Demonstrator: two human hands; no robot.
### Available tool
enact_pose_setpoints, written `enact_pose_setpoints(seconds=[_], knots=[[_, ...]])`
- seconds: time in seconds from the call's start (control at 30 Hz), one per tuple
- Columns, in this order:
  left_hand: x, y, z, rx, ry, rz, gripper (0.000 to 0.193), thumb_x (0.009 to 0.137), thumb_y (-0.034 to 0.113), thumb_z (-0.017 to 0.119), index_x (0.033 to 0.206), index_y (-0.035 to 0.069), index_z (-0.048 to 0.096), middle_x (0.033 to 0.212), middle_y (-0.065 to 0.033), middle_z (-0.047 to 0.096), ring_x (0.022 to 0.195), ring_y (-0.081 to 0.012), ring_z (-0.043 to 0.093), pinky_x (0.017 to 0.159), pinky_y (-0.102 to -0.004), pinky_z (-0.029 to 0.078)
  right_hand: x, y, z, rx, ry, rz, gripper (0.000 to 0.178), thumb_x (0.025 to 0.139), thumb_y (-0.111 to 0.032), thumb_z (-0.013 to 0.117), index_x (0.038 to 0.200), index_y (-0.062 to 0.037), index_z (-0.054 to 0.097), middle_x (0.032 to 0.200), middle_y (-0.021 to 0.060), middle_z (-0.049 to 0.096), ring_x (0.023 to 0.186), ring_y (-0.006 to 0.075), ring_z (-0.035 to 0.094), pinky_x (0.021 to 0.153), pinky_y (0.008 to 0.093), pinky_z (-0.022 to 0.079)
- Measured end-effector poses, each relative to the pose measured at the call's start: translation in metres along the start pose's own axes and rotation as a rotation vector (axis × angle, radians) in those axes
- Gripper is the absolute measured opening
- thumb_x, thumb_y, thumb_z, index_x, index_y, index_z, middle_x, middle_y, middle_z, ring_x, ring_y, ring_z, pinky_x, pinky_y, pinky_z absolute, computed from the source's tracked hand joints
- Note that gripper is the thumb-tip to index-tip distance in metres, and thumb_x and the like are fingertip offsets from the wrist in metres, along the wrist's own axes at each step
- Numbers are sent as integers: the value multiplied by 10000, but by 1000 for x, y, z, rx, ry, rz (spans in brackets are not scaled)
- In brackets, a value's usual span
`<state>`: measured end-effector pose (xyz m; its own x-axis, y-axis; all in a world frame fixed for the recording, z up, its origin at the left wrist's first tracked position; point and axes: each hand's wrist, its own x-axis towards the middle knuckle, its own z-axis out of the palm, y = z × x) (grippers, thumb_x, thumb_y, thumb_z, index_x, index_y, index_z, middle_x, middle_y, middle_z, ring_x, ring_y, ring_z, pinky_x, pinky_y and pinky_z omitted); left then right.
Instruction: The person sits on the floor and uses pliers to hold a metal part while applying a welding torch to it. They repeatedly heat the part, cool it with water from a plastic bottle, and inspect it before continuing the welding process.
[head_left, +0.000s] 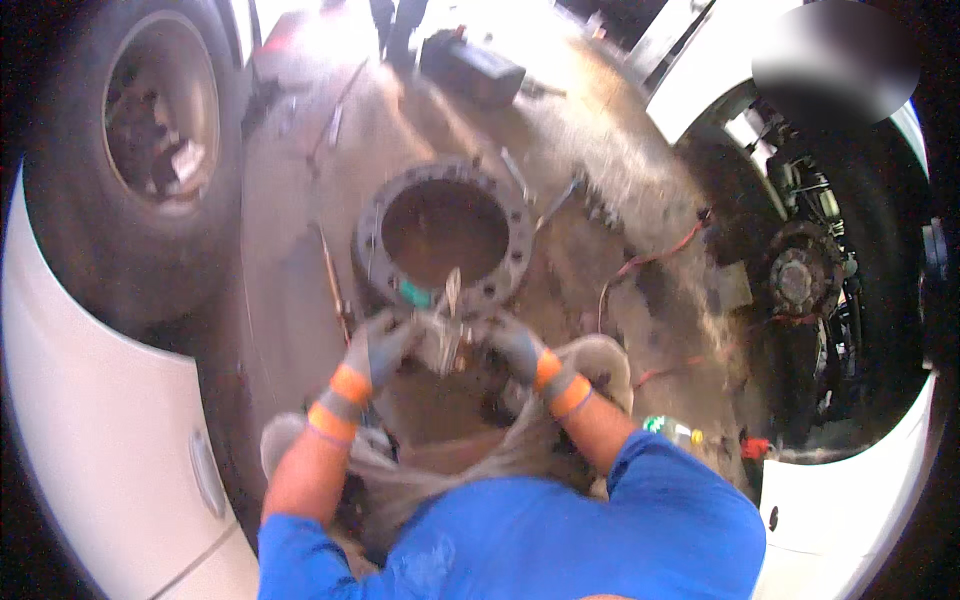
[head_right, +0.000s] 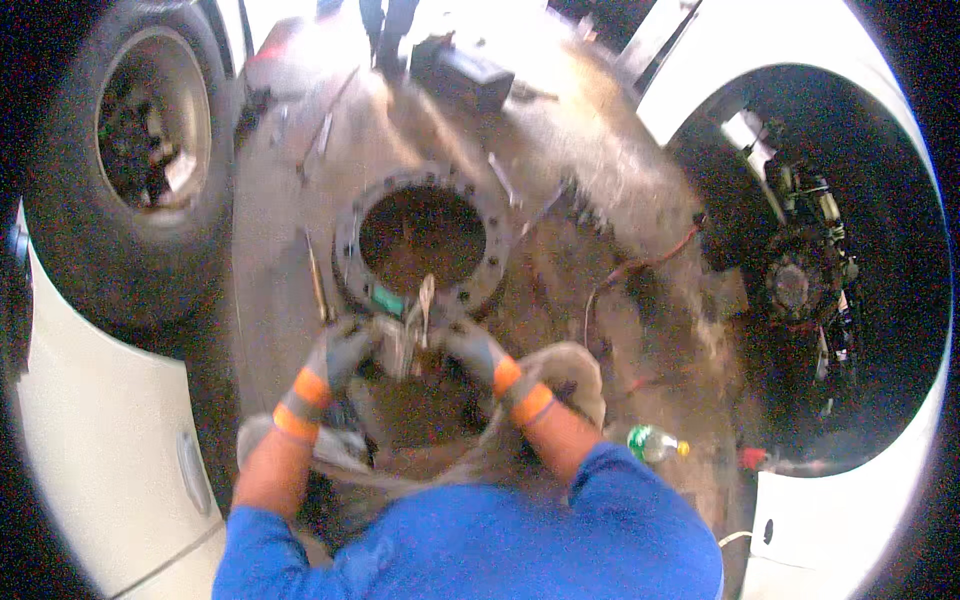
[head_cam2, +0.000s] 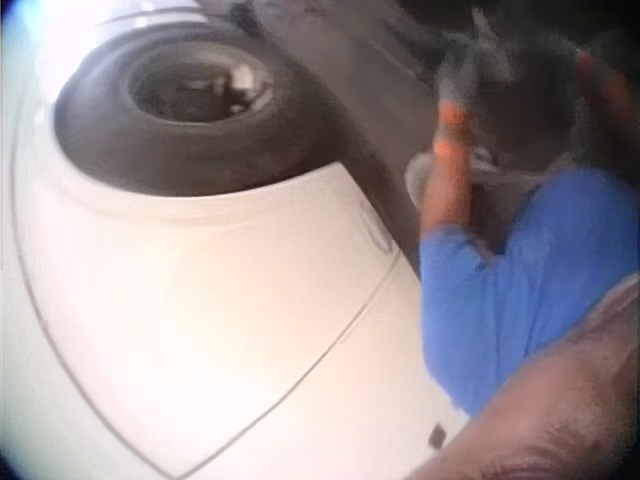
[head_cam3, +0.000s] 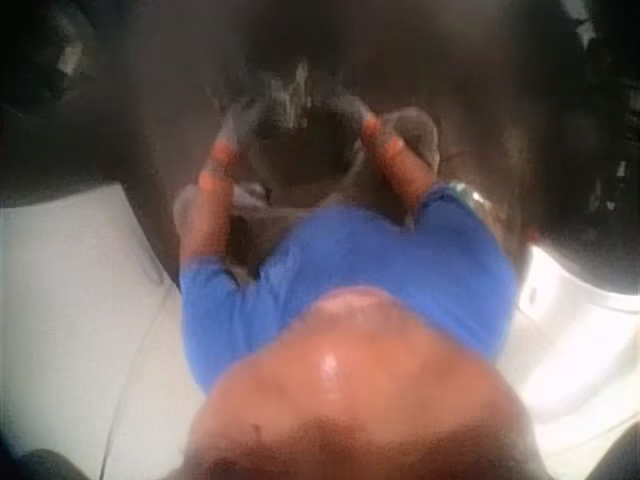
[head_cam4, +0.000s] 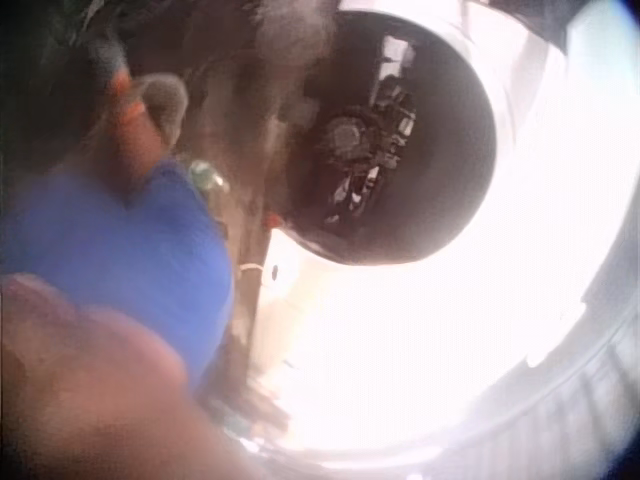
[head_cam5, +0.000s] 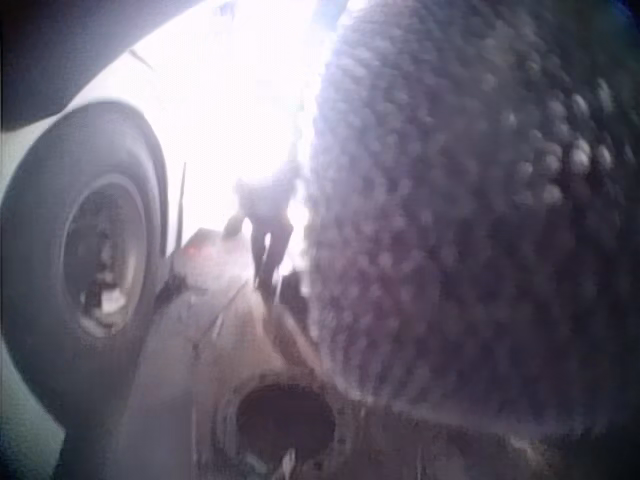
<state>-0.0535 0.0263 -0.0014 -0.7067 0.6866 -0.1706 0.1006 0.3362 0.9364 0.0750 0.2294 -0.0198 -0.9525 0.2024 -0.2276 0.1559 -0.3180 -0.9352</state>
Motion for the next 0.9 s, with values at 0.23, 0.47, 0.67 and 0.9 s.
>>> enact_pose_setpoints(seconds=[0.23, 0.47, 0.67, 0.9], knots=[[-10, 24, 11, -299, -90, -272, 407, 884, 398, 634, 975, 3, 660, 774, -23, 597, 679, -107, 555, 586, -269, 460, -5, -12, -9, -290, 222, 116, 410, 919, -324, 579, 1158, 10, 576, 1080, 76, 625, 980, 154, 564, 875, 288, 453], [-9, 39, 13, -310, -105, -284, 406, 880, 402, 641, 929, -1, 659, 746, -23, 597, 633, -91, 558, 556, -253, 451, -9, 9, -26, -531, 50, -122, 320, 945, -197, 492, 1201, -17, 560, 1085, 69, 603, 987, 167, 574, 840, 286, 467], [-3, 39, 9, -354, -94, -317, 419, 877, 401, 641, 913, -16, 650, 736, -38, 598, 569, -110, 577, 518, -265, 447, -12, -11, -17, -736, -61, 124, 431, 1012, -330, 350, 1183, -13, 587, 1123, 95, 614, 996, 160, 557, 893, 283, 433], [1, 33, 5, -336, -40, -363, 456, 880, 430, 616, 950, -20, 650, 780, -52, 591, 556, -132, 586, 530, -277, 460, -11, -13, -4, -467, 55, 250, 454, 1005, -379, 368, 1257, -59, 568, 927, 20, 583, 806, 106, 535, 708, 259, 447]])
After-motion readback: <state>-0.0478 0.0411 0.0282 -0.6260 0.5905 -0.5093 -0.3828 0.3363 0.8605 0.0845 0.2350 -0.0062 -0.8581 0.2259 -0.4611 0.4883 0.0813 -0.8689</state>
